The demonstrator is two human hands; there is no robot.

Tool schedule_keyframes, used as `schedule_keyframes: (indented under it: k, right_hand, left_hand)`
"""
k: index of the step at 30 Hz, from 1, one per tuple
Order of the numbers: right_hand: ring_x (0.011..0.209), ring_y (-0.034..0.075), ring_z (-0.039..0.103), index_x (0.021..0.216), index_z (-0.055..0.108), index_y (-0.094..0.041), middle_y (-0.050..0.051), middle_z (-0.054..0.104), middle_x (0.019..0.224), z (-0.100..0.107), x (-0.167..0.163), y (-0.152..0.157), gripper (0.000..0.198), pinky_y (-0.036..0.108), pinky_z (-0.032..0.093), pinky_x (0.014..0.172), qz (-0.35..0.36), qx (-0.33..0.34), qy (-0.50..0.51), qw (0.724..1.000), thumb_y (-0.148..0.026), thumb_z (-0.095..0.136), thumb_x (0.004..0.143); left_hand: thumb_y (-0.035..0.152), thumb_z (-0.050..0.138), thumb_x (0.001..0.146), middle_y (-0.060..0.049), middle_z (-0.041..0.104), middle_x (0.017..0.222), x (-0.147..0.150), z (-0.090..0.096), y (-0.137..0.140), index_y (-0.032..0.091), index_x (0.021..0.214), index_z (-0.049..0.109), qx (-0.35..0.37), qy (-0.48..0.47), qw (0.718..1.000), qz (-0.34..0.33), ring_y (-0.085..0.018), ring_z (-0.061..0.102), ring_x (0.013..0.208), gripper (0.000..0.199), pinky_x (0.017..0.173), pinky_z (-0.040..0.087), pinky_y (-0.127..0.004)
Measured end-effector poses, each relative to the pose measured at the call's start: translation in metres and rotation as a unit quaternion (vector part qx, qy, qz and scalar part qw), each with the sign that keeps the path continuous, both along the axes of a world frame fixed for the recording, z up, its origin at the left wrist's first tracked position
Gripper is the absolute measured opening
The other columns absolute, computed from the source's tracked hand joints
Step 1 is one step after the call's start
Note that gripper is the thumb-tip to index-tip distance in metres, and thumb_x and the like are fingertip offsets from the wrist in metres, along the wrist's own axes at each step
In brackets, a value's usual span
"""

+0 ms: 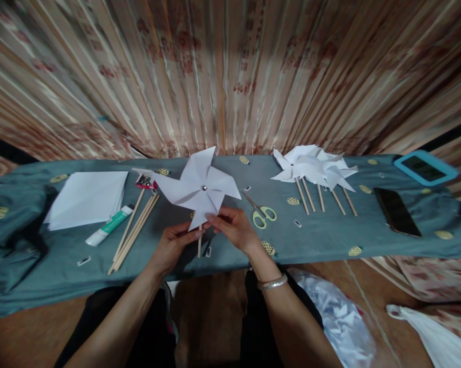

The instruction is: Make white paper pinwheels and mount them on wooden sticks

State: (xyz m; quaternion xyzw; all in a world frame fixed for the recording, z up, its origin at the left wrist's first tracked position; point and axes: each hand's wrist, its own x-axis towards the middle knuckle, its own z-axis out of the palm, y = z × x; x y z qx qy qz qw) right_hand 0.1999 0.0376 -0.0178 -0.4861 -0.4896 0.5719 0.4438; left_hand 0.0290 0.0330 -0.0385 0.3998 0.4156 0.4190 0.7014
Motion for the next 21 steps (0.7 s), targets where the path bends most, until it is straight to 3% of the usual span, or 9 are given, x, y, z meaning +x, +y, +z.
schedule_keyframes:
  k: [7, 14, 21]
  right_hand:
    - [0.057, 0.011, 0.057, 0.076, 0.074, -0.022, -0.001, 0.071, 0.068, 0.004, 0.005, 0.001, 0.030, 0.025, 0.047, 0.055, -0.016, 0.019, -0.008, 1.000, -0.051, 0.074, 0.071]
    - [0.052, 0.010, 0.052, 0.071, 0.072, -0.019, 0.000, 0.069, 0.064, 0.004, 0.018, -0.001, 0.036, 0.025, 0.043, 0.052, -0.009, -0.004, -0.044, 0.999, -0.055, 0.073, 0.069]
    - [0.048, 0.007, 0.046, 0.066, 0.068, -0.016, 0.000, 0.068, 0.061, -0.001, 0.034, -0.012, 0.040, 0.021, 0.035, 0.047, 0.102, -0.091, -0.076, 0.988, -0.055, 0.071, 0.071]
  left_hand:
    - [0.031, 0.083, 0.060, -0.007, 0.077, 0.090, 0.007, 0.008, -0.001, 0.016, 0.089, 0.078, -0.006, 0.013, 1.000, -0.008, -0.026, 0.066, 0.103, 0.033, 0.098, 0.045, -0.037]
    - [0.030, 0.089, 0.049, -0.003, 0.075, 0.073, 0.004, 0.000, -0.005, 0.016, 0.082, 0.078, -0.076, 0.005, 0.997, 0.030, -0.014, 0.065, 0.070, 0.038, 0.075, 0.050, -0.027]
    - [0.029, 0.089, 0.054, 0.000, 0.069, 0.065, -0.006, 0.001, -0.028, 0.015, 0.096, 0.075, -0.099, -0.022, 0.995, -0.020, -0.007, 0.055, 0.055, 0.046, 0.054, 0.044, -0.019]
